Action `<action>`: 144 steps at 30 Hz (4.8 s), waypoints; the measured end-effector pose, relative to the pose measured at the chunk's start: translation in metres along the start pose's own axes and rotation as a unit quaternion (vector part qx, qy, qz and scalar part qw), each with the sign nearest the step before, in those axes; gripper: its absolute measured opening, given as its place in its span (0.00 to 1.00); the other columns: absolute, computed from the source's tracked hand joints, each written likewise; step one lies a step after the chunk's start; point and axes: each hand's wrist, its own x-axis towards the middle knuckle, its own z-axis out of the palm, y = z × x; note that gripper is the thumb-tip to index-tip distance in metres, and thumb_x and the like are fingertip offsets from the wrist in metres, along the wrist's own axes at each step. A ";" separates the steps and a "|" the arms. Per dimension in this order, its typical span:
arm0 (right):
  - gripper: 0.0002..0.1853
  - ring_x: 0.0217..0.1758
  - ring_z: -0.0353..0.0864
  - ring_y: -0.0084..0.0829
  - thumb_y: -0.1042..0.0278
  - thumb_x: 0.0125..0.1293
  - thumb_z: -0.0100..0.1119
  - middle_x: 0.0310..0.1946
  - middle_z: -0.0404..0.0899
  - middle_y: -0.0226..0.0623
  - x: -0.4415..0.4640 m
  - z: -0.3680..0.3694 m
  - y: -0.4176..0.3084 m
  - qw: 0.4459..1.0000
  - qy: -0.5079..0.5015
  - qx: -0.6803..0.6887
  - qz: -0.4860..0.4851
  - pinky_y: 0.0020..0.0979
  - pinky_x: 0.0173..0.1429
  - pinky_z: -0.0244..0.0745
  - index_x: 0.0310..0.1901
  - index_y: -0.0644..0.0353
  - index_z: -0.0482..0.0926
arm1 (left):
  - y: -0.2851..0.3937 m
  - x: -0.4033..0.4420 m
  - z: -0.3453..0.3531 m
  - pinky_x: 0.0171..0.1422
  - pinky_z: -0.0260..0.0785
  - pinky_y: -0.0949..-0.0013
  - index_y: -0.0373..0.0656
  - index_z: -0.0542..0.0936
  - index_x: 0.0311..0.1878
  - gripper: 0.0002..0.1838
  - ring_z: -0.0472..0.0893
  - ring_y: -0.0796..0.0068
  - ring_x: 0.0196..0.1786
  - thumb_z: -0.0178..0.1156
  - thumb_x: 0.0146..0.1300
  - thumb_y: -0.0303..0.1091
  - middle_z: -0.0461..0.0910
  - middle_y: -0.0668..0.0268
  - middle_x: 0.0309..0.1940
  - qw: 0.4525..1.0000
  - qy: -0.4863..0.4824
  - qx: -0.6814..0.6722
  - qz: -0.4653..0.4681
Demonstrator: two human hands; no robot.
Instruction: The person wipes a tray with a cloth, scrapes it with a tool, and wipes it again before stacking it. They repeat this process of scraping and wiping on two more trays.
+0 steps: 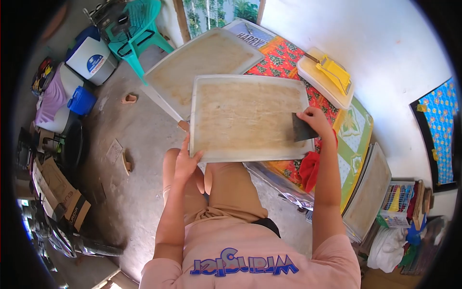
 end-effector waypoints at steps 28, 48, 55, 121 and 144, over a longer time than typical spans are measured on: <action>0.35 0.66 0.68 0.51 0.43 0.49 0.75 0.60 0.73 0.37 -0.035 0.126 -0.034 0.973 0.118 -0.090 0.178 0.58 0.64 0.62 0.60 0.39 0.74 | -0.034 0.003 0.011 0.58 0.72 0.49 0.60 0.47 0.78 0.46 0.80 0.45 0.55 0.62 0.63 0.48 0.78 0.47 0.57 0.991 0.000 0.122 0.061; 0.17 0.46 0.79 0.44 0.52 0.56 0.68 0.39 0.84 0.35 0.022 0.224 -0.134 0.980 0.137 -0.104 -0.104 0.44 0.56 0.69 0.42 0.51 0.81 | -0.068 -0.047 0.056 0.57 0.71 0.62 0.45 0.43 0.78 0.47 0.84 0.54 0.48 0.63 0.63 0.32 0.83 0.46 0.43 0.989 -0.050 -0.008 0.140; 0.09 0.46 0.76 0.40 0.54 0.53 0.69 0.34 0.83 0.30 0.043 0.245 -0.186 0.959 0.112 -0.177 -0.192 0.43 0.51 0.69 0.36 0.40 0.83 | -0.059 -0.038 0.049 0.54 0.71 0.69 0.47 0.39 0.79 0.48 0.82 0.65 0.52 0.58 0.63 0.21 0.80 0.53 0.54 0.975 -0.108 -0.131 0.143; 0.02 0.46 0.71 0.30 0.57 0.60 0.65 0.32 0.76 0.21 0.041 0.228 -0.184 0.902 0.059 -0.242 -0.354 0.41 0.55 0.56 0.34 0.38 0.83 | -0.031 -0.041 0.030 0.36 0.69 0.67 0.50 0.38 0.79 0.50 0.79 0.67 0.26 0.61 0.63 0.30 0.80 0.60 0.24 0.987 -0.134 -0.040 0.076; 0.01 0.44 0.70 0.29 0.58 0.57 0.65 0.30 0.74 0.23 0.045 0.227 -0.194 0.877 0.087 -0.241 -0.407 0.41 0.58 0.56 0.30 0.40 0.84 | -0.025 -0.043 0.029 0.35 0.69 0.66 0.49 0.36 0.79 0.51 0.78 0.66 0.26 0.61 0.63 0.30 0.79 0.60 0.23 0.988 -0.138 -0.036 0.062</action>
